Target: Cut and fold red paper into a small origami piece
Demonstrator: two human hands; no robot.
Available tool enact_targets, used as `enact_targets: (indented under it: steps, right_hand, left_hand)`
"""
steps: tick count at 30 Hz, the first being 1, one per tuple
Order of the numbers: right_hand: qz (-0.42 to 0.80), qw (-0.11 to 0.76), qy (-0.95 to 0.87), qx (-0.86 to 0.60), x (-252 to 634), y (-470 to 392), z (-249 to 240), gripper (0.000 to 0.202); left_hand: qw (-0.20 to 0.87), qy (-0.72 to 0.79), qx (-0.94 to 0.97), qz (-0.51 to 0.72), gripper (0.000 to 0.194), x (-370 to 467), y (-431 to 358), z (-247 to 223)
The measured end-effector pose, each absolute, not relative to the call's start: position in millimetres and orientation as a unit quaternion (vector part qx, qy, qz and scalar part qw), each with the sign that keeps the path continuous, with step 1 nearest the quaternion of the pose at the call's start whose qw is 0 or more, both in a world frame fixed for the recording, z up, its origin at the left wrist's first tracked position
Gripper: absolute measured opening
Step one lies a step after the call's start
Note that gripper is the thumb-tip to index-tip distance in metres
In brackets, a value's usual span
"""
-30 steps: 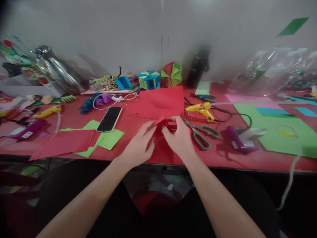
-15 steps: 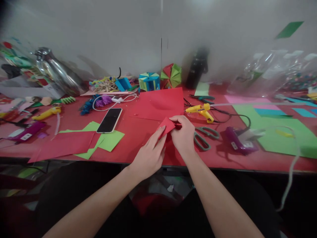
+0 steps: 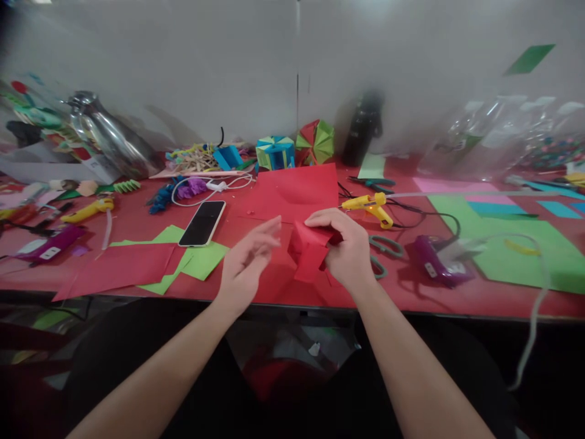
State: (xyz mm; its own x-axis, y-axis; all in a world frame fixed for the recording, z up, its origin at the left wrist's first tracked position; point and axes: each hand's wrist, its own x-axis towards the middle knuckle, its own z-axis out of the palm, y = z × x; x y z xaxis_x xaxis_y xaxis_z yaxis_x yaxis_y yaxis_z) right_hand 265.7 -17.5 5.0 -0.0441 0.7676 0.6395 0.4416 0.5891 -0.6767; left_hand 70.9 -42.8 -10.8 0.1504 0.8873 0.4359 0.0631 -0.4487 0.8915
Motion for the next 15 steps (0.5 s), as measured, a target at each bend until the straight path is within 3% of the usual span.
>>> enact_targets:
  steps: [5,15]
  right_hand:
    - [0.210,0.524,-0.728,-0.389,258,-25,8,0.013]
    - [0.210,0.499,-0.766,-0.346,254,-30,8,0.010]
  left_hand:
    - [0.457,0.378,0.632,0.499,0.038,67,-30,-12]
    - [0.468,0.388,0.614,0.503,0.027,61,-30,-8]
